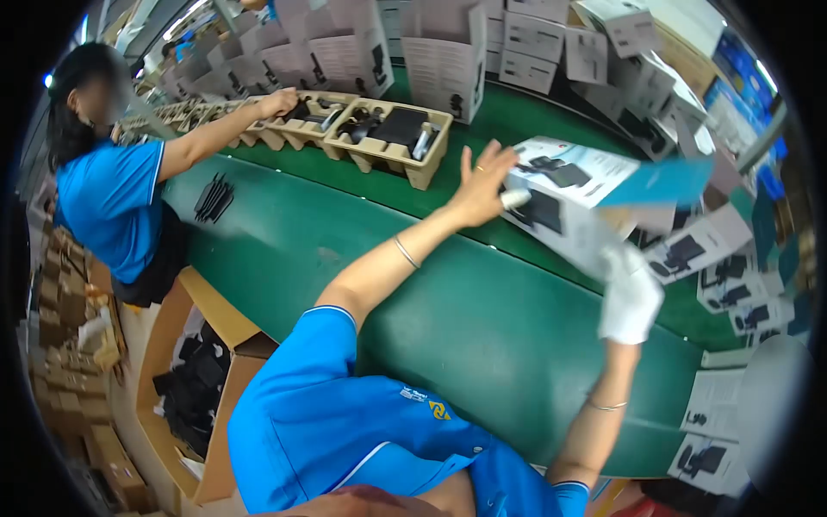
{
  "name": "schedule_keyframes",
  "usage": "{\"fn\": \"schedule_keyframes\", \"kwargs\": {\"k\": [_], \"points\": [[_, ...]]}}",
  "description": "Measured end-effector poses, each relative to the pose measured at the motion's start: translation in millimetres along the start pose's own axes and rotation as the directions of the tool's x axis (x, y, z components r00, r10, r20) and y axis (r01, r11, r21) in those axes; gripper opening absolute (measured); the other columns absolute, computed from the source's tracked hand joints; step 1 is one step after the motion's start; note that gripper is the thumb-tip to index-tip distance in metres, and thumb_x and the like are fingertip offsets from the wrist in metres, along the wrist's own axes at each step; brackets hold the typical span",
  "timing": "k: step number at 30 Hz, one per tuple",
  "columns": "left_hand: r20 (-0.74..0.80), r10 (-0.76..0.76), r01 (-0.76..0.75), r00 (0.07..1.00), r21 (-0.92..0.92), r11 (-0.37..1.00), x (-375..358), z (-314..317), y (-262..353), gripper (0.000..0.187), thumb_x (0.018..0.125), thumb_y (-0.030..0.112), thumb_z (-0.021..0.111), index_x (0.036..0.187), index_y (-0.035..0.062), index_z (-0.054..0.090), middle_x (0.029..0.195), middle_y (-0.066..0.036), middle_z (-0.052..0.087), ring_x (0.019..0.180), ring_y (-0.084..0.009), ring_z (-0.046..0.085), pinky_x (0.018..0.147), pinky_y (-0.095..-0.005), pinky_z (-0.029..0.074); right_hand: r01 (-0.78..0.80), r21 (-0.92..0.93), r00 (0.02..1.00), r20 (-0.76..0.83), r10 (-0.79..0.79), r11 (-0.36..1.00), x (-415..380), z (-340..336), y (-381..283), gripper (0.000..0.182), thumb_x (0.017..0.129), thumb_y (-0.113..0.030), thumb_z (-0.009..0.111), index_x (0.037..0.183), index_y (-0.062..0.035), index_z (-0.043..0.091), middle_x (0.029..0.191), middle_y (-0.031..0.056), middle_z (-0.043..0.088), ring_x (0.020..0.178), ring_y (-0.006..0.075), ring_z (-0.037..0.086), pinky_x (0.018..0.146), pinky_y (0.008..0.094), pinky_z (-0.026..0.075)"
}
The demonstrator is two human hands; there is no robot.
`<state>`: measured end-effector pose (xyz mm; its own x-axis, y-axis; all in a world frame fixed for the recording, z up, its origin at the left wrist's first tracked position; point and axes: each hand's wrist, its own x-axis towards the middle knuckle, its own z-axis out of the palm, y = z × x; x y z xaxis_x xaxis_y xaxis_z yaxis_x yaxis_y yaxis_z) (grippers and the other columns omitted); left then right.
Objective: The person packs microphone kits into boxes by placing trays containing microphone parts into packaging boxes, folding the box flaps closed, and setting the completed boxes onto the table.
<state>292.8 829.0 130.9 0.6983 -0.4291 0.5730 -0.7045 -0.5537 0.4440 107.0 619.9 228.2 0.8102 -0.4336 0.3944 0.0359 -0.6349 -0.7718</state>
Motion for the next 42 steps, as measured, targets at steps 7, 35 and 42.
{"fn": "schedule_keyframes", "kwargs": {"k": [7,35,42], "points": [[0.169,-0.255,0.290,0.952,-0.234,0.928,-4.0,105.2,63.6,0.080,0.075,0.039,0.061,0.134,0.0004,0.024,0.131,-0.018,0.041,0.120,-0.0325,0.041,0.102,-0.0585,0.019,0.614,-0.303,0.789,0.191,-0.584,0.729,107.2,1.4,-14.7,0.029,0.075,0.001,0.059,0.105,0.0005,0.060,0.094,0.0083,0.065,0.076,0.0182,0.062,0.070,0.0255,0.047],[0.344,-0.032,0.123,0.938,-0.246,0.962,-107.7,40.3,46.9,0.030,0.068,0.005,0.056,0.097,-0.0006,0.061,0.118,-0.015,0.054,0.122,-0.0314,0.040,0.107,-0.0413,0.024,-0.548,0.448,0.835,0.239,0.496,0.707,-76.3,148.9,30.1,0.015,0.084,-0.015,0.051,0.088,-0.0037,0.061,0.069,0.0038,0.058,0.053,0.0089,0.048,0.048,0.0208,0.038],[0.252,-0.006,0.078,0.968,-0.276,0.958,-107.9,37.4,40.9,0.023,0.069,0.004,0.056,0.091,-0.0018,0.062,0.116,-0.016,0.056,0.121,-0.0317,0.041,0.107,-0.0412,0.025,-0.549,0.509,0.834,0.278,0.477,0.663,-74.8,152.8,24.6,0.016,0.085,-0.016,0.051,0.088,-0.0030,0.060,0.065,0.0031,0.056,0.050,0.0078,0.044,0.045,0.0190,0.035]]}}
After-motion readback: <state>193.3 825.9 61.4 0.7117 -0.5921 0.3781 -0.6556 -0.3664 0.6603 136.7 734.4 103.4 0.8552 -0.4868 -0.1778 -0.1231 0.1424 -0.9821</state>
